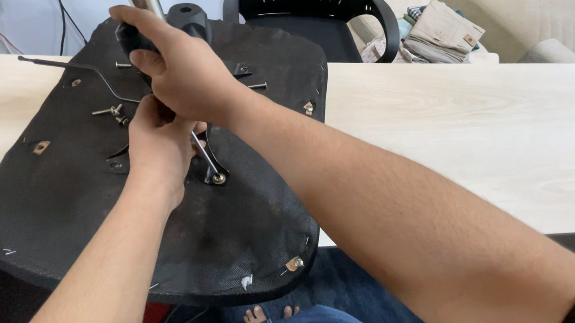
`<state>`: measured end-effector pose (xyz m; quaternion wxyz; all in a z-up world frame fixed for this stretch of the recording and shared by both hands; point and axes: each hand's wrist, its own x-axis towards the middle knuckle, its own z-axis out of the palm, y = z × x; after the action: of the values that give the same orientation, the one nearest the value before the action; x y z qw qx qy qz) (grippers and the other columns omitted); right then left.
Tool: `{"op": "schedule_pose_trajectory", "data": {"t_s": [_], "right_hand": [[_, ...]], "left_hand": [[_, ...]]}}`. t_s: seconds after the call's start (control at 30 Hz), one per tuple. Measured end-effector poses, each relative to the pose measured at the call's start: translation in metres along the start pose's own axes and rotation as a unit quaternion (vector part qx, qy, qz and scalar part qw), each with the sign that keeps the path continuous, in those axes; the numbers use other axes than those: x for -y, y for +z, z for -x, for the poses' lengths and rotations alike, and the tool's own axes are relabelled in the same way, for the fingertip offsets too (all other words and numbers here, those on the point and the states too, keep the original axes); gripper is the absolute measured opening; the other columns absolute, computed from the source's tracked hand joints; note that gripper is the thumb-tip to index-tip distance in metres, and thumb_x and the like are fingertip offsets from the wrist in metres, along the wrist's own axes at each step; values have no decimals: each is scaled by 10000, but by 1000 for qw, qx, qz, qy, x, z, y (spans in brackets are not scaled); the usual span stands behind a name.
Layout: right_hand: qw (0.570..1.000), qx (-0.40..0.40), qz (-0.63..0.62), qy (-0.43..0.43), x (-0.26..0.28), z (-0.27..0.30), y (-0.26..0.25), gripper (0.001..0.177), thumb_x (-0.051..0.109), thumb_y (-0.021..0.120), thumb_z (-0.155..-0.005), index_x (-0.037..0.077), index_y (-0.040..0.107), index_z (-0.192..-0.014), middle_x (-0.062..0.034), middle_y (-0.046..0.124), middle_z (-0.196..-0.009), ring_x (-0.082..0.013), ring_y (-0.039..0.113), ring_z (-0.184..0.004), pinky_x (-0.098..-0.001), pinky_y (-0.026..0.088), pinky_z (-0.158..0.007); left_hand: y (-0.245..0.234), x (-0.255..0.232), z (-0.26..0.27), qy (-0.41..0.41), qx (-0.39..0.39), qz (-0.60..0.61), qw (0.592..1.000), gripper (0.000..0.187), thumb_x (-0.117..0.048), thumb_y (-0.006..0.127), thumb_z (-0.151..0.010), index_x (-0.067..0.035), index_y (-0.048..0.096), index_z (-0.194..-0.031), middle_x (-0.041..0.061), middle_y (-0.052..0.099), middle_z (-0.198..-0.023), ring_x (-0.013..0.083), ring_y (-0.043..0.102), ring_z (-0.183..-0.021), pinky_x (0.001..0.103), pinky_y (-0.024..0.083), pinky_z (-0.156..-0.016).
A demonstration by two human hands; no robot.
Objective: The person uses a screwdriver to tighten screws on the underside of an office chair seat, securing the central gas-lift mechanism. The person rotates the chair base to access different screw locations and continues tightening throughout the clip.
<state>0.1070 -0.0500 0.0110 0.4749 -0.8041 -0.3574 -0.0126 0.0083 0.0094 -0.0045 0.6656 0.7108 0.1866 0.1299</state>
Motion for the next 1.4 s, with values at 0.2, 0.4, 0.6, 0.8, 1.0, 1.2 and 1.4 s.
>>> {"op": "schedule_pose_trajectory", "data": {"t_s": [0.2,0.4,0.6,0.8,1.0,1.2,1.4], "right_hand": [[988,-38,7,-148,3,5,3,647,315,809,-962,164,465,-1489,-153,743,-1120,-222,753,-988,-384,603,-852],[985,-88,19,-150,0,-3,14,482,217,750,-966,162,566,-1408,-109,751,-1136,-226,751,-1022,-386,601,-891],[991,25,-78,-102,1,-11,13,468,162,582,-1039,167,519,-1503,-83,763,-1137,-198,783,-983,-345,600,-872],[987,17,-106,-120,-1,-4,11,516,299,753,-1008,148,543,-1454,-61,784,-1015,-144,768,-927,-316,636,-806],[986,48,-122,-107,-9,2,2,426,189,575,-1108,236,521,-1528,-51,694,-957,-120,650,-862,-322,606,-811],[983,43,-125,-125,-16,6,-10,390,208,568,-1172,257,495,-1551,-59,660,-988,-127,670,-938,-330,615,-909],[954,-82,-106,-267,-6,8,-10,350,299,710,-1036,254,536,-1336,-51,693,-1095,-142,719,-1012,-331,633,-868]], "left_hand": [[-5,-15,7,-42,-11,-27,999,173,-157,630,-968,-93,597,-1125,0,688,-985,88,670,-862,308,562,-760],[-10,-16,7,-31,-21,-66,997,239,-140,669,-938,-63,592,-1151,5,696,-1012,110,714,-915,319,633,-774],[-25,-10,-2,-21,13,22,999,202,-170,643,-989,-39,627,-1142,58,694,-1037,126,701,-905,335,612,-755],[-23,-11,-1,-26,3,13,1000,234,-121,688,-923,-92,544,-1105,10,666,-972,126,682,-848,336,588,-710],[-18,-11,3,-1,6,31,999,190,-127,691,-949,-87,543,-1060,19,669,-946,111,667,-815,329,571,-693],[-20,-4,8,15,44,94,994,164,-202,581,-1015,-90,611,-1130,-13,700,-968,82,699,-852,311,619,-748],[-14,-4,5,50,33,10,998,199,-229,670,-993,-101,553,-1091,-27,654,-970,65,671,-860,289,624,-721]]}}
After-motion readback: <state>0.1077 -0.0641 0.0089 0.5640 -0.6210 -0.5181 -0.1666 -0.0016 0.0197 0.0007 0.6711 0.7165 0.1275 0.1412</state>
